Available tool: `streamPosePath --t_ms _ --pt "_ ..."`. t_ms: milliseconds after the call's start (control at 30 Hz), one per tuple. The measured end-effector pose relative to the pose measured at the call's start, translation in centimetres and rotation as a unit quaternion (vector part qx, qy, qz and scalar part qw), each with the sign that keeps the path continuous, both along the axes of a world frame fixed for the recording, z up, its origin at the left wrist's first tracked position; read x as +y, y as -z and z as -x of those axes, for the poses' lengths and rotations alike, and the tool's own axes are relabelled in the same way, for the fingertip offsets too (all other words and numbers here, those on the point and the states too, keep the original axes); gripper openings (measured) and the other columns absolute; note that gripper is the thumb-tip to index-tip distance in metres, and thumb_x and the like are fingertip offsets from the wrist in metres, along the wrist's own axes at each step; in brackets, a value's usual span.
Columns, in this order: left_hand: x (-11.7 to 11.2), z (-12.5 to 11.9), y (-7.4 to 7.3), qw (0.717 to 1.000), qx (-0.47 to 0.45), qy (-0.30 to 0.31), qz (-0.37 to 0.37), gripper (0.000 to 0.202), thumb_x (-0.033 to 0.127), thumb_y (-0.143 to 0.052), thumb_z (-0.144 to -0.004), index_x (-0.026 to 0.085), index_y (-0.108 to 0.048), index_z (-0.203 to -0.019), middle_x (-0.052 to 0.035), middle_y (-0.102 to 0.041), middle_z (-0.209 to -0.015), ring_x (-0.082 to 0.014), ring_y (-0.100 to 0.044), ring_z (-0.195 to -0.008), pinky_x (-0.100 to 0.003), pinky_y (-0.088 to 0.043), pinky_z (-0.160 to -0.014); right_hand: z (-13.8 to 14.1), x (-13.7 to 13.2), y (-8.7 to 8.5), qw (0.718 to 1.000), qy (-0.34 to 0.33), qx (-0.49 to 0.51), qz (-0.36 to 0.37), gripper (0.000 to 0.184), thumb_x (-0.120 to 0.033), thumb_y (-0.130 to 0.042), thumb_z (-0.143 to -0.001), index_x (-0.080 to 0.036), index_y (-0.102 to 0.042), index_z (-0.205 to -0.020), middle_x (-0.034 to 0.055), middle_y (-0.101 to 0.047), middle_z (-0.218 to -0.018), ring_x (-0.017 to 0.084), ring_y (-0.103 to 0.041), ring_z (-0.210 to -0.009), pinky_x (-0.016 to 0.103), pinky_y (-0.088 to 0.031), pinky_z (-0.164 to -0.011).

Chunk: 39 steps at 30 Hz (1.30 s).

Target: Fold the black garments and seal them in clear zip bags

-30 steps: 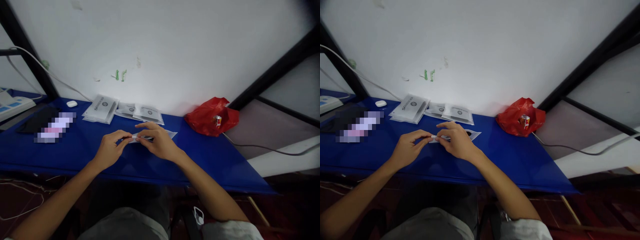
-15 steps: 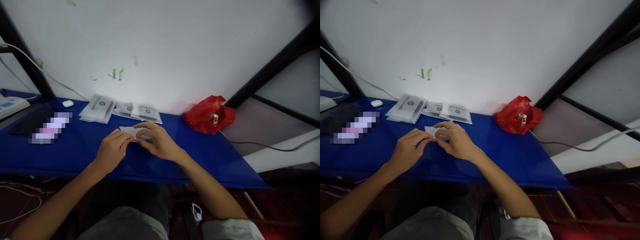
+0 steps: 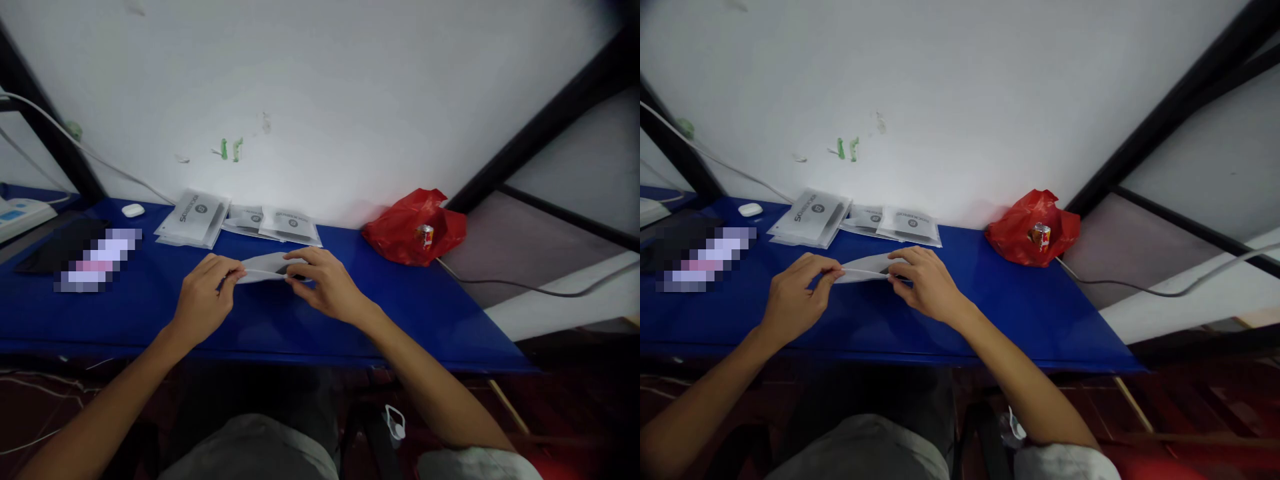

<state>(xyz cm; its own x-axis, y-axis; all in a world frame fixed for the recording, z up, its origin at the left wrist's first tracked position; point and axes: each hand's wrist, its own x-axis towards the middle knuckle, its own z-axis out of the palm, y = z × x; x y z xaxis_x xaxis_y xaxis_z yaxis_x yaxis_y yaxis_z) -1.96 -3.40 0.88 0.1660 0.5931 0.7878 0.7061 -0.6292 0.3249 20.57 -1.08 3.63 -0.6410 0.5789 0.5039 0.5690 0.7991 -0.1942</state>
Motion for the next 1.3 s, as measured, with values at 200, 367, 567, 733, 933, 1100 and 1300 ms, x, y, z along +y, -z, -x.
streamPosePath --t_ms 200,367,567,733,933,1100,1300 --pt "0.2 0.6 0.6 0.997 -0.008 0.005 0.076 0.012 0.025 -0.047 -0.092 0.022 -0.058 -0.088 0.0003 -0.064 -0.08 -0.0139 -0.06 -0.071 -0.026 -0.048 -0.068 0.1 -0.4 -0.8 0.999 0.026 -0.041 -0.023 0.015 -0.019 -0.052 -0.087 -0.021 -0.067 -0.089 0.0073 -0.063 -0.117 0.022 -0.058 -0.102 0.041 -0.043 -0.088" --pt "0.2 0.1 0.2 0.992 0.095 0.071 0.042 0.019 0.023 -0.043 -0.094 0.02 -0.061 -0.095 -0.0024 -0.067 -0.087 -0.0158 -0.06 -0.08 -0.03 -0.047 -0.077 1.0 -0.9 -1.4 0.999 0.02 -0.038 -0.027 0.012 -0.018 -0.054 -0.085 -0.019 -0.067 -0.083 0.0082 -0.065 -0.114 0.022 -0.059 -0.102 0.04 -0.044 -0.088" --pt "0.3 -0.8 -0.3 0.988 0.143 0.061 -0.005 0.022 0.018 -0.042 -0.094 0.018 -0.063 -0.087 -0.0025 -0.068 -0.081 -0.0159 -0.058 -0.073 -0.03 -0.046 -0.071 1.8 -1.0 -1.8 0.999 0.008 -0.038 -0.023 0.012 -0.018 -0.054 -0.085 -0.018 -0.066 -0.085 0.0082 -0.065 -0.114 0.021 -0.059 -0.103 0.039 -0.044 -0.089" --pt "0.2 -0.9 -0.4 0.991 0.12 0.053 -0.008 0.024 0.016 -0.042 -0.093 0.02 -0.065 -0.085 -0.0015 -0.069 -0.081 -0.0154 -0.059 -0.072 -0.031 -0.047 -0.073 1.9 -0.7 -1.8 0.999 -0.018 -0.034 -0.01 0.014 -0.018 -0.052 -0.086 -0.02 -0.065 -0.085 0.0068 -0.065 -0.114 0.02 -0.059 -0.105 0.038 -0.044 -0.089" --pt "0.4 -0.1 -0.4 0.992 0.118 0.047 -0.018 0.023 0.016 -0.044 -0.091 0.022 -0.065 -0.084 -0.0005 -0.071 -0.083 -0.016 -0.061 -0.075 -0.032 -0.048 -0.074 1.4 -0.3 -1.7 0.999 -0.021 -0.029 -0.017 0.012 -0.016 -0.053 -0.084 -0.02 -0.064 -0.08 0.0068 -0.066 -0.113 0.021 -0.059 -0.103 0.038 -0.044 -0.089" --pt "1.0 0.9 -0.1 0.994 0.105 0.038 -0.005 0.024 0.016 -0.045 -0.09 0.024 -0.067 -0.085 -0.0002 -0.071 -0.083 -0.0167 -0.061 -0.076 -0.033 -0.049 -0.075 0.4 0.2 -1.4 0.999 0.003 -0.037 -0.008 0.011 -0.016 -0.055 -0.082 -0.02 -0.064 -0.079 0.0073 -0.065 -0.116 0.023 -0.057 -0.107 0.042 -0.044 -0.09" --pt "2.1 2.5 0.4 0.995 0.095 0.024 -0.011 0.022 0.017 -0.047 -0.09 0.023 -0.066 -0.083 -0.0007 -0.071 -0.082 -0.0175 -0.062 -0.078 -0.032 -0.049 -0.074 -1.6 0.7 -0.8 0.997 0.04 -0.052 -0.029 0.01 -0.016 -0.055 -0.081 -0.02 -0.063 -0.078 0.0071 -0.065 -0.115 0.023 -0.057 -0.107 0.041 -0.044 -0.088"
